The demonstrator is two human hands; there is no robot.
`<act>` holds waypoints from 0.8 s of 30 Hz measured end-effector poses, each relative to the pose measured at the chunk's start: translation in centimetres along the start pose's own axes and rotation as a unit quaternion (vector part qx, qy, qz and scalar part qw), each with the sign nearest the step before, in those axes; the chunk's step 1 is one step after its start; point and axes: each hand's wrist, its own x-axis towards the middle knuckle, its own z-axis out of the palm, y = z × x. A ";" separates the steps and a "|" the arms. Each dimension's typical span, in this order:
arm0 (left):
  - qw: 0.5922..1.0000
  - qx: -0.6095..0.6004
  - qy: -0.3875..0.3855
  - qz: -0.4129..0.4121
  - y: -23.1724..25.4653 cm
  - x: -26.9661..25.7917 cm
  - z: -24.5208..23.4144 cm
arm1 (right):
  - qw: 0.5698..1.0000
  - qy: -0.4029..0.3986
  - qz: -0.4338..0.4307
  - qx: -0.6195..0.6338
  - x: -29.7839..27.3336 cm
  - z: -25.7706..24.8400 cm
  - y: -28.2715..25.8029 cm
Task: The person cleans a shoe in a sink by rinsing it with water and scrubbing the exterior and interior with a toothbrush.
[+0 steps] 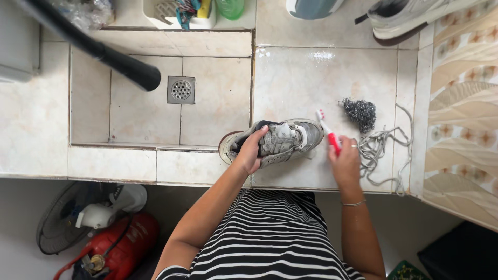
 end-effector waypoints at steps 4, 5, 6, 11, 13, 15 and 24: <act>0.996 0.038 -0.042 0.071 -0.5 0.5 -0.5 | 0.997 0.006 0.051 0.063 -0.2 -2.9 0.5; 0.995 0.040 -0.049 0.079 -0.8 0.8 -0.4 | 0.995 0.017 -0.002 0.100 0.0 -3.6 0.1; 0.992 0.064 -0.012 0.112 -1.3 0.8 -0.3 | 0.989 0.028 -0.056 0.136 0.9 -4.1 -0.3; 0.988 0.070 0.015 0.134 -0.9 1.5 -0.9 | 0.970 -0.139 -0.170 0.101 4.2 -5.1 -4.1; 0.971 0.188 -0.010 0.151 0.1 1.7 -0.7 | 0.953 -0.155 -0.249 0.077 6.2 -5.6 -5.7; 0.926 0.335 -0.040 0.170 2.2 2.0 -0.6 | 0.922 -0.124 -0.368 -0.002 7.8 -6.2 -6.9; 0.891 0.412 -0.159 0.108 4.7 -0.6 3.6 | 0.911 -0.102 -0.399 0.017 12.4 -6.4 -7.2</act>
